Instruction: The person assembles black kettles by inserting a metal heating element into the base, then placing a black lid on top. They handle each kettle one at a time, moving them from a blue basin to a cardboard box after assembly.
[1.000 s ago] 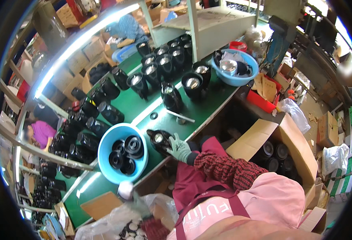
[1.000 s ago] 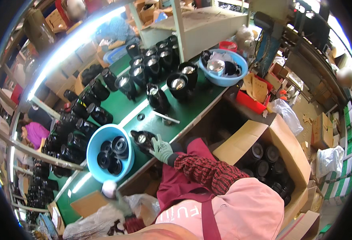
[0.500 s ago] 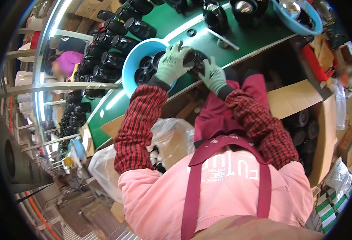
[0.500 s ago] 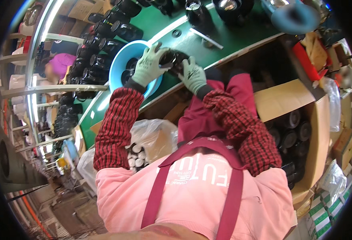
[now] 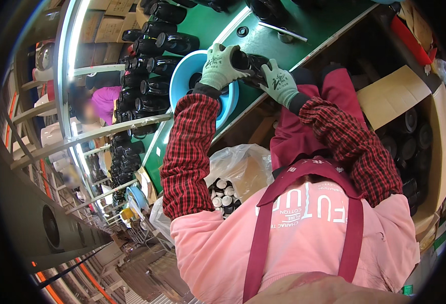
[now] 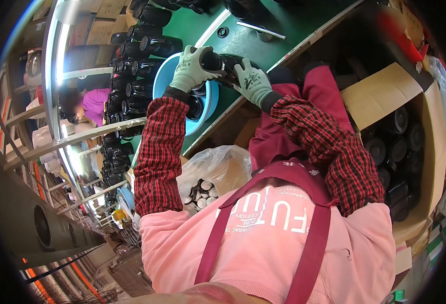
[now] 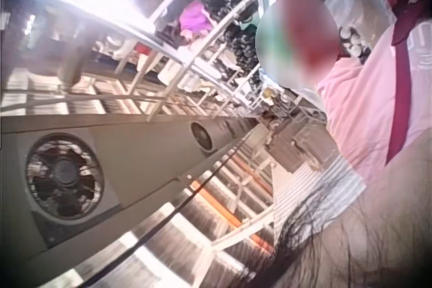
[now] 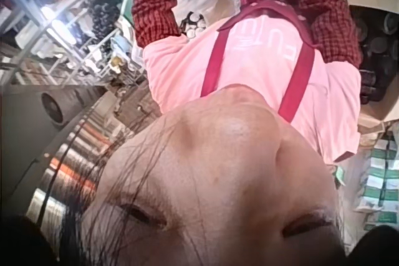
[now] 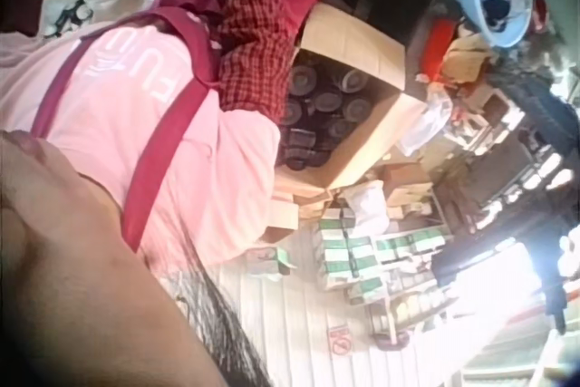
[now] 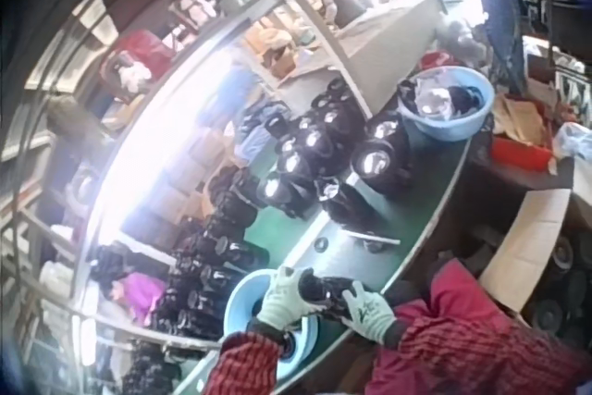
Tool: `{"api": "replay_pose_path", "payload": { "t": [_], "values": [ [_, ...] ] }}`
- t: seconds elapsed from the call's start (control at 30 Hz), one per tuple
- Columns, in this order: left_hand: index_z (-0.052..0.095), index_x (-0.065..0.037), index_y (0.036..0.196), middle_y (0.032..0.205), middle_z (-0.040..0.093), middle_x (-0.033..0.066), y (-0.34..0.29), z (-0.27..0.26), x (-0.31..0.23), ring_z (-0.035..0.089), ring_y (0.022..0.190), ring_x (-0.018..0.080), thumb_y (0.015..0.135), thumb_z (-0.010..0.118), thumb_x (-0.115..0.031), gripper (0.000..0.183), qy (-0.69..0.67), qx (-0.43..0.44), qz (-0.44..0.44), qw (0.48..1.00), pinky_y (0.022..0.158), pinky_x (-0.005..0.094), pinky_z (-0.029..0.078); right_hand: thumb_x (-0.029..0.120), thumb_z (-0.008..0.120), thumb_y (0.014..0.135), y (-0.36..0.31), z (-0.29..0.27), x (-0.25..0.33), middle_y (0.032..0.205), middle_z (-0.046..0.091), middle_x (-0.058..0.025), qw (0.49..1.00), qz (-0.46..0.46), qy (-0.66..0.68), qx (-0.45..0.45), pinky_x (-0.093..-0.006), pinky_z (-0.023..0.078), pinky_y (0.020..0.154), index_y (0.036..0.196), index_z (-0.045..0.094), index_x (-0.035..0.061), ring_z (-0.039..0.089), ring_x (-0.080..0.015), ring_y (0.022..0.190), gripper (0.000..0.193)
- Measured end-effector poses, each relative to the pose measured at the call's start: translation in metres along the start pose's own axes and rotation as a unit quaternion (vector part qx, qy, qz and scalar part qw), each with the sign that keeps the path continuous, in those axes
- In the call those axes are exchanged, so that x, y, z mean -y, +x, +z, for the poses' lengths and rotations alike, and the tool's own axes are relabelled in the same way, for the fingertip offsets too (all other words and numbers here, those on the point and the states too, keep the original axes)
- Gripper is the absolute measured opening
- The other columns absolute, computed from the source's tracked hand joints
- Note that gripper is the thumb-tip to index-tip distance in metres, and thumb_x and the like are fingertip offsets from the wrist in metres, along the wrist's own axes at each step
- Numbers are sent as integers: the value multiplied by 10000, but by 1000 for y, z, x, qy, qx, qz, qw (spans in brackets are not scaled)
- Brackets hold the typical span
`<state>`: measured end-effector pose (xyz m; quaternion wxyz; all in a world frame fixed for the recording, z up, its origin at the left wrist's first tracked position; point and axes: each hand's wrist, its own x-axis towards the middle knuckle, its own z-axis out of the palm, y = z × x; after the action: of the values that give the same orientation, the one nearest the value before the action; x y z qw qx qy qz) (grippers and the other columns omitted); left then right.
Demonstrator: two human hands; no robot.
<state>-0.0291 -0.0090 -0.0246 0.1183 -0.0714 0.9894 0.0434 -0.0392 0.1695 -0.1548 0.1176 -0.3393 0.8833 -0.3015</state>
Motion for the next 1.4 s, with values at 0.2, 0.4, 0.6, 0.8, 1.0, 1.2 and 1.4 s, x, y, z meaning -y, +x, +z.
{"api": "replay_pose_path", "payload": {
  "t": [0.2,0.4,0.6,0.8,1.0,1.2,1.4],
  "values": [
    [576,-149,1381,1353,473,239,2,-1,-9,494,1253,446,588,948,-406,912,18,30,19,999,1029,513,493,336,772,828,-1,3,-2,1256,489,-203,1000,-11,19,-13,-450,545,806,1277,498,72,678,-361,938,588],
    [335,-239,1566,1525,351,222,-6,-5,-15,402,1340,502,564,917,-530,1195,39,-16,82,996,1098,602,364,296,778,772,-4,7,-9,1266,500,-264,995,-13,41,-88,-485,522,825,1204,515,41,646,-407,931,567],
    [500,-106,1458,1380,520,197,-7,-23,1,512,1282,394,766,842,-342,807,-139,68,194,969,1069,473,437,389,780,799,-1,13,0,1174,517,-190,995,-60,11,-74,-429,528,741,1183,531,72,667,-323,842,556],
    [588,-66,1328,1364,556,223,8,-17,-16,541,1272,367,790,764,-532,733,51,137,-64,987,1019,487,469,415,741,844,-1,6,0,1225,496,-205,999,-38,-13,-17,-436,550,775,1216,537,56,676,-345,896,556],
    [600,-88,1349,1376,574,130,0,-13,-23,587,1210,365,806,807,-286,613,-265,111,266,920,1039,439,477,423,752,832,1,10,-4,1191,496,-168,999,-35,-9,-24,-441,564,759,1236,550,66,669,-335,880,576],
    [525,-8,1325,1273,553,232,-2,-1,-12,633,1104,416,754,797,-555,836,45,84,4,995,906,480,535,364,764,824,3,12,-8,1198,502,-199,999,-37,1,-13,-458,557,770,1234,508,62,678,-358,900,570],
    [584,-140,1298,1230,551,104,-7,3,5,556,1148,307,853,601,-80,449,175,28,330,927,951,449,490,321,783,795,0,10,-14,1189,505,-233,994,-99,35,-35,-489,544,780,1221,497,55,672,-395,876,578]
  ]
}}
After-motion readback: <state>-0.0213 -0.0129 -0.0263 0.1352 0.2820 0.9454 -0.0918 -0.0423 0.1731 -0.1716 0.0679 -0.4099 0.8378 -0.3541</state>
